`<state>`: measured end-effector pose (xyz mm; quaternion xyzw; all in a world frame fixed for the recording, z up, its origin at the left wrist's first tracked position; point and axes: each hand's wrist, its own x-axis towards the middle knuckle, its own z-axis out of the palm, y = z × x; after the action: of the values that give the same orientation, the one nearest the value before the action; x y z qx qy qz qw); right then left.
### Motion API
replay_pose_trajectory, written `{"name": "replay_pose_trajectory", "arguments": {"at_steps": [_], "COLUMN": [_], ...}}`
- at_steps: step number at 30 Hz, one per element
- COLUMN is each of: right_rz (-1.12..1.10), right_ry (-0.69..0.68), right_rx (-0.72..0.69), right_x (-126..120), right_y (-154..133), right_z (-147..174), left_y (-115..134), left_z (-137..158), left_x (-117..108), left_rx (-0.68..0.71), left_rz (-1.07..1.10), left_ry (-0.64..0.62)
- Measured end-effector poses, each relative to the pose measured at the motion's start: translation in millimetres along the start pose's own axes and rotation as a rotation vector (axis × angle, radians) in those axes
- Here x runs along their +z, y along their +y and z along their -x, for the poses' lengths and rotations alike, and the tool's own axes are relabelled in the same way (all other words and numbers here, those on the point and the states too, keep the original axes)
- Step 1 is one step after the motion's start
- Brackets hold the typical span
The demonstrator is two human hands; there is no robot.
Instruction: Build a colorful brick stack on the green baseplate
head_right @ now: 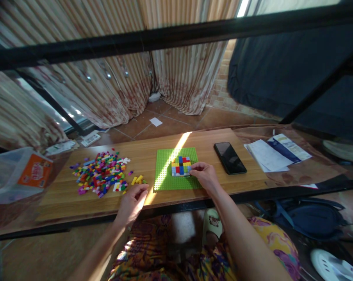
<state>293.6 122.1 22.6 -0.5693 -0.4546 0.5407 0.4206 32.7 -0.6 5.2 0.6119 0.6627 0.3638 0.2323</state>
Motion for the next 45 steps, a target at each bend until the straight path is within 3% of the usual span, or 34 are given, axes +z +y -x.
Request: {"name": "replay_pose_trajectory", "arguments": {"at_steps": [6,11,14,18,22,26,36,45], "right_rz": [0.045,0.137,0.28,0.411,0.525,0.637,0.789,0.851], "right_ry": [-0.013,-0.015,0.025,-0.077,-0.138,-0.168,-0.091,-0.004], "right_rx": [-0.06,-0.176,-0.309,-0.534,-0.629,-0.705,-0.693,-0.666], "right_x": [1,-6,-6,-1,-1,-4,-3,-12], "right_y": [6,17,21,23,19,16,14,16], "right_z": [-3,-9,-15,-19,-14,-10,-1,2], "left_y": [-5,5,17,26,26,22,24,38], "left_z": [-1,3,6,8,11,15,19,1], "left_x": [0,2,11,27,32,26,21,28], "left_rx": [-0.003,0.032,0.087,0.193,0.26,0.244,0.197,0.22], "left_rz": [-0.021,-0.04,-0.082,-0.103,-0.1,-0.118,-0.179,-0.171], "left_ry": [-0.004,0.005,0.004,0.044,0.076,0.063,0.018,-0.036]}}
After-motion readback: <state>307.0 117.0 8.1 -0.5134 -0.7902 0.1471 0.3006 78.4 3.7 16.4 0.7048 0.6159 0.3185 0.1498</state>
